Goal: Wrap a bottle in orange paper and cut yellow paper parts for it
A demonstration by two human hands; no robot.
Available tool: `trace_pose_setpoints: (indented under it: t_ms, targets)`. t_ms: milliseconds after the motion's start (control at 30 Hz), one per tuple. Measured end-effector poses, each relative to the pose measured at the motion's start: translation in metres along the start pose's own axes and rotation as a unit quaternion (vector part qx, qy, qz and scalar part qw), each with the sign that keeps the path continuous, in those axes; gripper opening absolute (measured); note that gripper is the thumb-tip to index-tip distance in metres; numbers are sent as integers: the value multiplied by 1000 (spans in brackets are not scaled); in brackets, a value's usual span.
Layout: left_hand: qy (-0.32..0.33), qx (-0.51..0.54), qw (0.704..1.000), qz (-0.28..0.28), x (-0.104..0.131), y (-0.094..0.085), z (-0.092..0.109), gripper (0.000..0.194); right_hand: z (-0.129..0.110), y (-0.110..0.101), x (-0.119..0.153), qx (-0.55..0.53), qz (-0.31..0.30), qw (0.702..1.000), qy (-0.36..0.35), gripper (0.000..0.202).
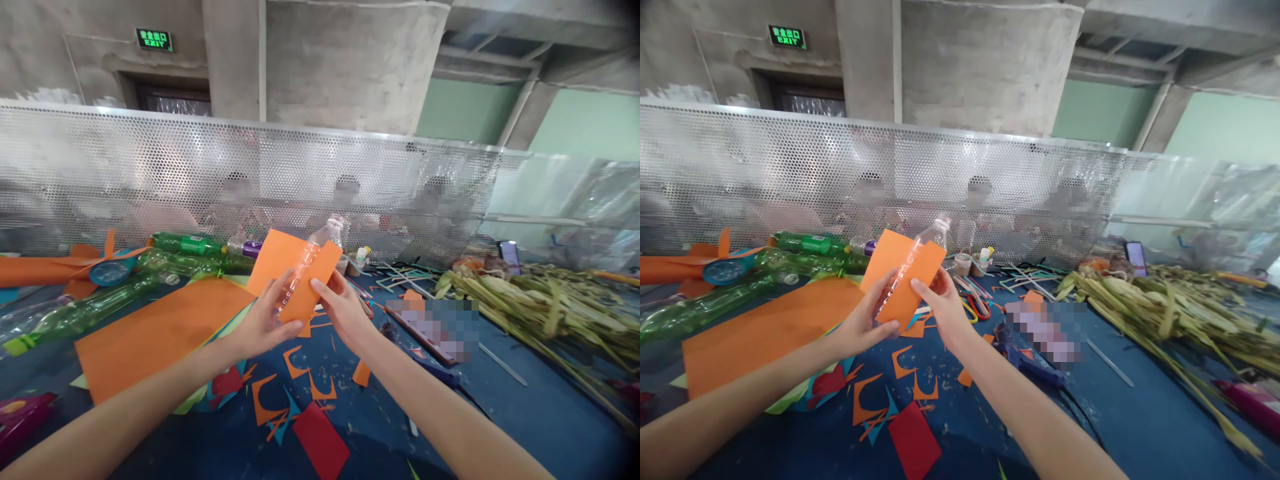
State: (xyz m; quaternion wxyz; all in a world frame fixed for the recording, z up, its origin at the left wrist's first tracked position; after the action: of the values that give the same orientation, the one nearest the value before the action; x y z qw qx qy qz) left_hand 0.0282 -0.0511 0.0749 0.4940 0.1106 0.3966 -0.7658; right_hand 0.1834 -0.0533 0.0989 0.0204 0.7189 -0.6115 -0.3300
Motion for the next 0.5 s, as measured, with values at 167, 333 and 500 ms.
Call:
trace_pose_setpoints:
  t_ms: [167,333,500]
  targets:
    - [34,-122,992,1,5,8,-19,84,5,-9,-1,-31,-44,997,58,43]
    - [44,-167,985,10,12,18,-36,83,13,-15,0,-39,-56,994,90,45]
    - [8,-160,987,-4,13,21,-37,76,21,-30,-4,4,-51,992,115,38]
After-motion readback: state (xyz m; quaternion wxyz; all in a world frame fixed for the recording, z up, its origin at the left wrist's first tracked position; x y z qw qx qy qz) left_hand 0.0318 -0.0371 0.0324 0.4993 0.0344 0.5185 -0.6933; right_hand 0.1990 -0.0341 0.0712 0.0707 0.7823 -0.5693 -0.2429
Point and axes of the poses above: each hand's wrist, its own x-axis away from the middle knuckle, its own y-axis out of the palm, z = x × y, the point moved 2 cm from there along -x, towards the middle knuckle, and after that the axes turned 11 degrees about -x, right-handed, at the moved point
